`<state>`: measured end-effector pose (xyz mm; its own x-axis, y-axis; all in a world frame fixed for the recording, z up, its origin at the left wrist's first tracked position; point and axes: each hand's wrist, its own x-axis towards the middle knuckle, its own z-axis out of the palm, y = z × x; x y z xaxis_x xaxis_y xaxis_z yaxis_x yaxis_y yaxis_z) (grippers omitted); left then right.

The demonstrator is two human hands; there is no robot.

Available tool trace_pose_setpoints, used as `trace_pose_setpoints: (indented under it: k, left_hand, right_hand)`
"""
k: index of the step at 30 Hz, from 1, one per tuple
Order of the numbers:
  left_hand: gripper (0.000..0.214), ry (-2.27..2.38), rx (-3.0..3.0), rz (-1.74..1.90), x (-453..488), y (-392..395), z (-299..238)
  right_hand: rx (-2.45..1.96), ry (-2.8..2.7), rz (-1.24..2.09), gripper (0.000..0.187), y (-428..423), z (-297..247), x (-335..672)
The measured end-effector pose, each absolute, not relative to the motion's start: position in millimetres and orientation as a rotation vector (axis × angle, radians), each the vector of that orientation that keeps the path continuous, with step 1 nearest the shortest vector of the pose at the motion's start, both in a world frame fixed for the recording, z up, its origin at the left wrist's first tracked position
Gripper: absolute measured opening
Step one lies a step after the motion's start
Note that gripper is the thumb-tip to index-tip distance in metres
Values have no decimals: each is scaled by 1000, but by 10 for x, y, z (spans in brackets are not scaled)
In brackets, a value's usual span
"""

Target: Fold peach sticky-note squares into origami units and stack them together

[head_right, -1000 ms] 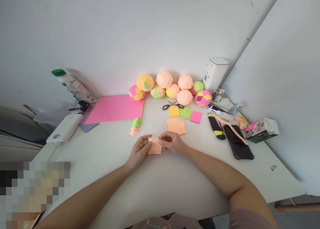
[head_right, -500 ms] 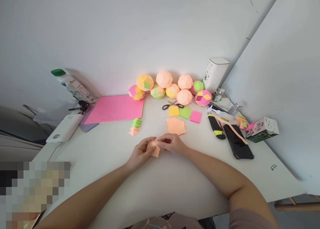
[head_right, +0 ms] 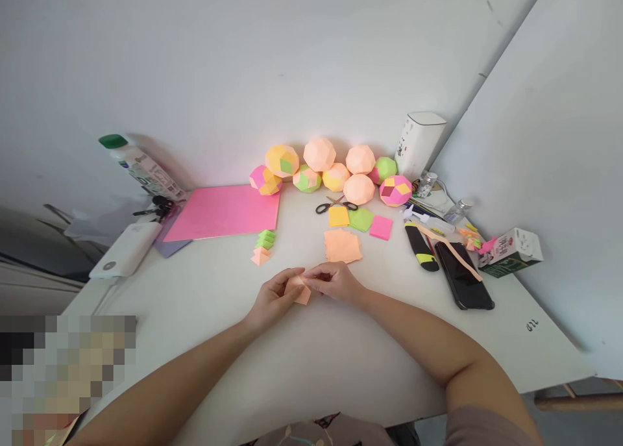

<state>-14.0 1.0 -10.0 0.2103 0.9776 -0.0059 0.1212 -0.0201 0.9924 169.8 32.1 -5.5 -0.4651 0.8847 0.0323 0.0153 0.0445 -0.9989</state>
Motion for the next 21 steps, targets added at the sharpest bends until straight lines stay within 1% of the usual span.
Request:
trace_pose_setpoints:
  k: [21]
  left_hand:
    - [30,1178,1363,980,-137,-4,-56]
  right_hand:
    - [-938,-1620,1466,21,312,-55,1689]
